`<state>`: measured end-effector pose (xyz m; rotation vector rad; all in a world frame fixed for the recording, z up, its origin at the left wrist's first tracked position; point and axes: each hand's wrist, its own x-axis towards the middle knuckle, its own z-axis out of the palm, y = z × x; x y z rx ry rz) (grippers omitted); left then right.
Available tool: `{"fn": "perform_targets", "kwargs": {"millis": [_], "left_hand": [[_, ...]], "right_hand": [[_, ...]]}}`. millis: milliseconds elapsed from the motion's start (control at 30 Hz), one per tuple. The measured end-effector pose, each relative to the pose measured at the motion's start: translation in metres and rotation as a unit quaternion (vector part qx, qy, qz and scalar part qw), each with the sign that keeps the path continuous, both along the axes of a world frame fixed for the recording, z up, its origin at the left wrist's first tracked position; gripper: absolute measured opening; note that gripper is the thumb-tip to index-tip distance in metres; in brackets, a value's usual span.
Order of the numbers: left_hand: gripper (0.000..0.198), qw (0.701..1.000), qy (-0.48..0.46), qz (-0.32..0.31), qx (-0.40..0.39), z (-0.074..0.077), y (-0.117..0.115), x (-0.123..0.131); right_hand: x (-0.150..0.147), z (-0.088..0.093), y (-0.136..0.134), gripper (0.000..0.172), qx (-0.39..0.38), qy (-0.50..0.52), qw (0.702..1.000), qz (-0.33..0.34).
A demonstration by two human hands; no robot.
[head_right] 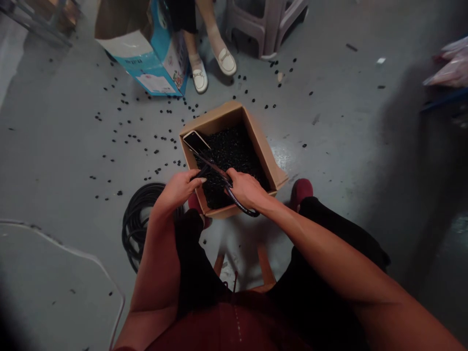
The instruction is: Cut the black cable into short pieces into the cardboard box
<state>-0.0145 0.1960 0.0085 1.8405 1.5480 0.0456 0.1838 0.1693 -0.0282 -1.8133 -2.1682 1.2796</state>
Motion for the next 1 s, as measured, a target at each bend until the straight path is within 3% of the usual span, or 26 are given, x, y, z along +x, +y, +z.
{"fn": "perform_targets", "kwargs": {"millis": [467, 733, 833, 1000], "left_hand": [[0.021, 0.996, 0.072, -0.034, -0.042, -0.003, -0.002, -0.001], [0.026, 0.978, 0.177, -0.073, -0.078, 0.0, 0.002, 0.003], [0.026, 0.986, 0.146, -0.04, -0.067, 0.001, 0.001, 0.004], [0.027, 0.996, -0.024, 0.078, -0.025, 0.004, 0.002, 0.006]], "right_hand": [[-0.004, -0.002, -0.008, 0.03, -0.048, -0.019, 0.999, 0.009], [-0.004, -0.021, -0.017, 0.025, -0.038, -0.06, 0.997, 0.012], [0.0, -0.023, -0.018, 0.022, -0.034, -0.034, 0.999, -0.003], [0.007, -0.012, -0.011, 0.022, -0.069, 0.122, 0.986, -0.087]]}}
